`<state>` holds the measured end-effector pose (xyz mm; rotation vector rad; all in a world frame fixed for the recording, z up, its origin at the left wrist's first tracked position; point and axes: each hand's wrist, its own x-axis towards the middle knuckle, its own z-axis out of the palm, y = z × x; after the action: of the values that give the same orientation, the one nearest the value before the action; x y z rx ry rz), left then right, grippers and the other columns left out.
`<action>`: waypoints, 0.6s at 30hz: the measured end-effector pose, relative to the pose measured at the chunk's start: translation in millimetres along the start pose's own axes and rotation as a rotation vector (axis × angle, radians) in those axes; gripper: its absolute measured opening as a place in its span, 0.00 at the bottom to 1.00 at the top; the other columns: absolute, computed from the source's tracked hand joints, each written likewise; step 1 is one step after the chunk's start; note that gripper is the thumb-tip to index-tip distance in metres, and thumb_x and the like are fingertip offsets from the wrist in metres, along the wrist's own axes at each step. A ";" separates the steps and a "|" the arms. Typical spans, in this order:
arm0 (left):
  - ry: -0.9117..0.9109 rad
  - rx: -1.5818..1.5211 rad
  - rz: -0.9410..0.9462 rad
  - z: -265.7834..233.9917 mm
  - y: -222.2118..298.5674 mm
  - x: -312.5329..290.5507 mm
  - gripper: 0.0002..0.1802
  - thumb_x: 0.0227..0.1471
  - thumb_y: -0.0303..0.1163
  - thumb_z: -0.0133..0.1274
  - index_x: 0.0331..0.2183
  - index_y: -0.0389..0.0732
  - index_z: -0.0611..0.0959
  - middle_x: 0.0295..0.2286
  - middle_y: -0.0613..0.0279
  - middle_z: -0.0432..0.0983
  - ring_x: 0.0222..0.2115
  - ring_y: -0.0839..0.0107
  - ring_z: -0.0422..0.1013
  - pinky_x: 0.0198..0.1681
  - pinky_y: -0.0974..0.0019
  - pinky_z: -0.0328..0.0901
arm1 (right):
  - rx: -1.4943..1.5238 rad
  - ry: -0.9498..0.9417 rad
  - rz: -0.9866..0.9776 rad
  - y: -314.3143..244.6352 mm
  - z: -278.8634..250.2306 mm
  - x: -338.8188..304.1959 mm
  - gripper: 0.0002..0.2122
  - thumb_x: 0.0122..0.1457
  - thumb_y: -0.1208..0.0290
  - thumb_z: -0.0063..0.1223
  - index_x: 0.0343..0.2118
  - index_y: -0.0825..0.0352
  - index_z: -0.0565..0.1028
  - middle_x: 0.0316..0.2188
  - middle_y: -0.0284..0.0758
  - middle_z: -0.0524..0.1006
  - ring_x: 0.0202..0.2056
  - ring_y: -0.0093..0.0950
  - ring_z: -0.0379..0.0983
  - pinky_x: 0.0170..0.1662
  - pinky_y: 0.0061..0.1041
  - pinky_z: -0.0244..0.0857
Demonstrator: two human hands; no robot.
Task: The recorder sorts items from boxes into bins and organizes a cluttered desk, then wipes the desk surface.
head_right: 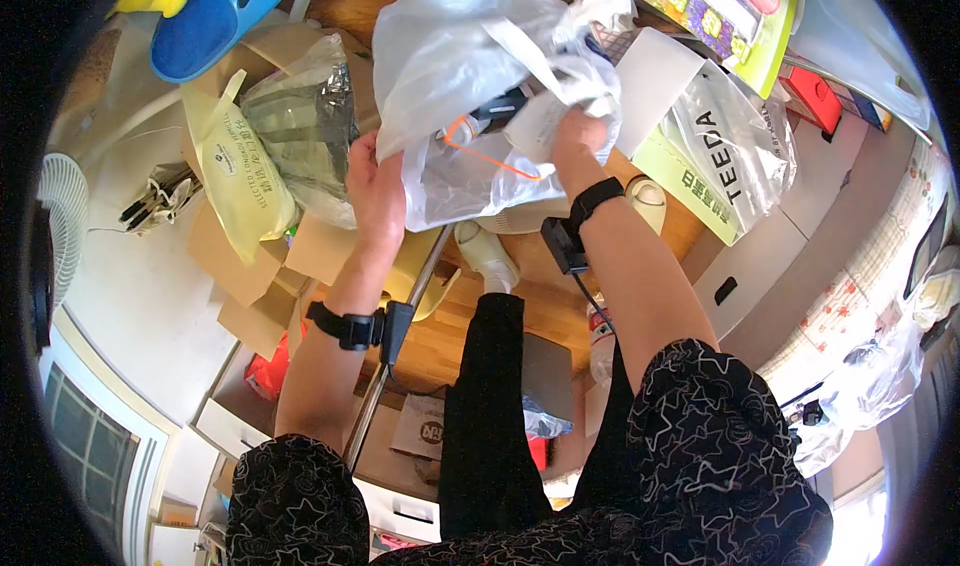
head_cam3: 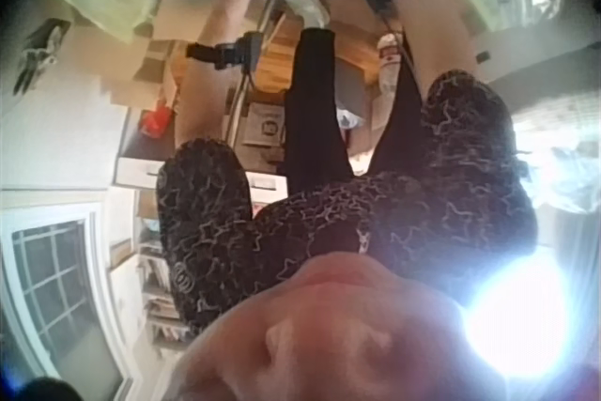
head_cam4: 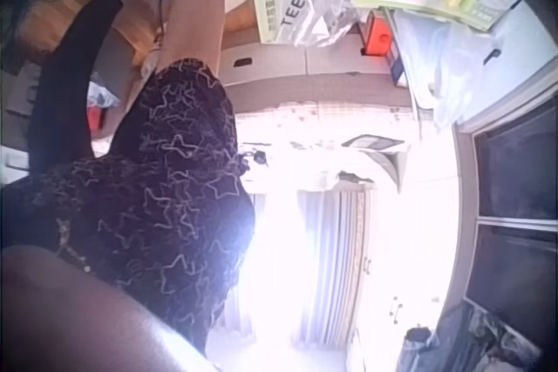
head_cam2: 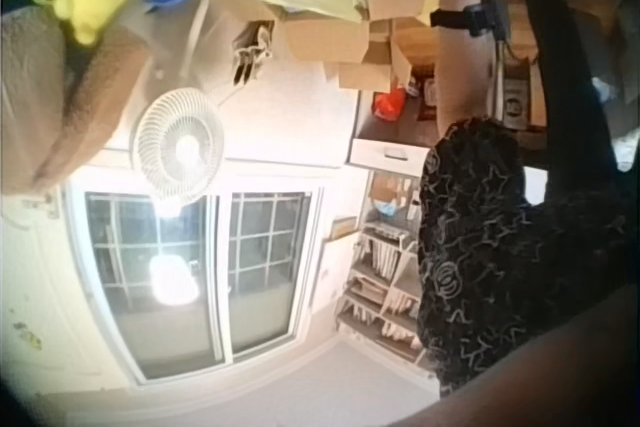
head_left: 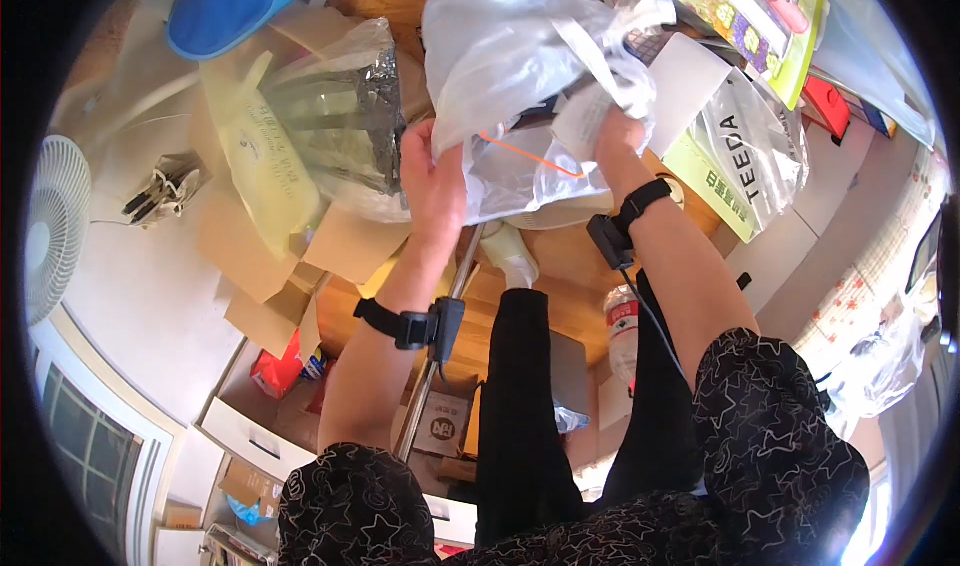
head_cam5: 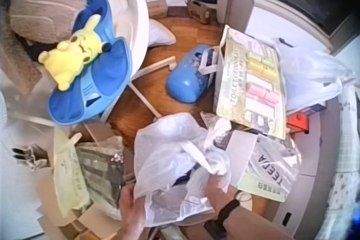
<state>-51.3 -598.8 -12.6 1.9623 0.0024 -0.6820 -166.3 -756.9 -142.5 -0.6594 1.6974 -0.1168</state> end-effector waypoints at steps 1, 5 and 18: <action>0.000 0.056 -0.032 -2.1 -0.2 8.4 0.16 0.46 0.29 0.52 0.37 0.32 0.70 0.33 0.59 0.70 0.34 0.75 0.66 0.39 0.73 0.60 | -0.013 0.012 0.024 -2.6 0.2 -3.2 0.24 0.46 0.65 0.56 0.44 0.73 0.66 0.35 0.39 0.72 0.35 0.33 0.70 0.37 0.36 0.65; -0.092 -0.011 -0.092 -3.3 -8.0 21.2 0.18 0.46 0.31 0.53 0.38 0.31 0.70 0.34 0.57 0.71 0.34 0.74 0.67 0.38 0.73 0.61 | 0.043 -0.309 0.252 -10.8 2.6 -25.6 0.25 0.47 0.63 0.58 0.46 0.67 0.64 0.42 0.40 0.69 0.43 0.35 0.66 0.46 0.40 0.60; -0.122 0.371 -0.029 8.8 5.8 15.0 0.25 0.44 0.35 0.55 0.42 0.33 0.68 0.33 0.54 0.72 0.33 0.69 0.69 0.36 0.69 0.63 | 0.217 -0.657 0.173 -22.5 -1.8 -74.9 0.11 0.56 0.65 0.45 0.36 0.68 0.67 0.18 0.29 0.65 0.18 0.22 0.63 0.22 0.22 0.61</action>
<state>-41.1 -613.1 -17.5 2.2729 -0.1829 -0.8685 -153.3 -739.9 -67.3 -0.3306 1.0795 0.0385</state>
